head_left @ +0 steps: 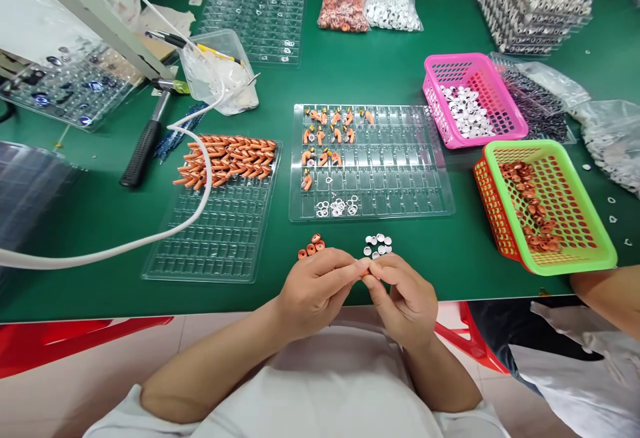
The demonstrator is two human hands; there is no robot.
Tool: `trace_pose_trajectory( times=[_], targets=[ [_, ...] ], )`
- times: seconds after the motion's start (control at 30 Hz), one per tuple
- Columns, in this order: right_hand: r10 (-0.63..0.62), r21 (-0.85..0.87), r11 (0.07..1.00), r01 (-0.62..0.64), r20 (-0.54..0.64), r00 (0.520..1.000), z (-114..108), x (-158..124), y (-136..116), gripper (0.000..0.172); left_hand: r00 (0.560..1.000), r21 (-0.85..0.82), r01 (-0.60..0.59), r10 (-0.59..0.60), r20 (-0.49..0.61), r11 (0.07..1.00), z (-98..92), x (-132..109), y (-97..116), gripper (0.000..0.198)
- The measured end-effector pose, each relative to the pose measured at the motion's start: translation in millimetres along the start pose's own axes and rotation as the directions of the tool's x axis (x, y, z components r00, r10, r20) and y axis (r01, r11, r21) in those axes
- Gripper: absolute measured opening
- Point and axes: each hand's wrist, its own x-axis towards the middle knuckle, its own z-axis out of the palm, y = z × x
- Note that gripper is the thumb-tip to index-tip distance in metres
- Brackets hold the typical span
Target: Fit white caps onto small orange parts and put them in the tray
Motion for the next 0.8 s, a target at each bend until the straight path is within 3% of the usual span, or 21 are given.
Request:
trace_pose_trajectory(
  times=[0.27, 0.43, 0.63, 0.8],
  targets=[
    [0.183, 0.073, 0.981, -0.180, -0.039, 0.982, 4.0, -5.7, 2.1, 0.018, 1.000, 0.075, 0.021, -0.020, -0.015, 0.997, 2.6, -0.9, -2.0, 0.023],
    [0.297, 0.047, 0.952, -0.303, 0.101, 0.950, -4.6, -2.7, 1.1, 0.023, 0.998, 0.049, 0.063, -0.063, -0.016, 0.997, 3.0, 0.0, 0.0, 0.021],
    [0.150, -0.170, 0.980, -0.098, 0.327, 0.933, -13.5, 8.9, -0.9, 0.017, 0.998, 0.024, 0.065, -0.064, -0.021, 0.998, 4.5, 0.2, 1.0, 0.025],
    [0.090, -0.238, 0.971, -0.001, 0.362, 0.928, -12.2, 10.8, -1.1, 0.012, 0.998, 0.039, 0.066, -0.066, -0.017, 0.997, 6.3, -1.7, -0.3, 0.025]
  ],
)
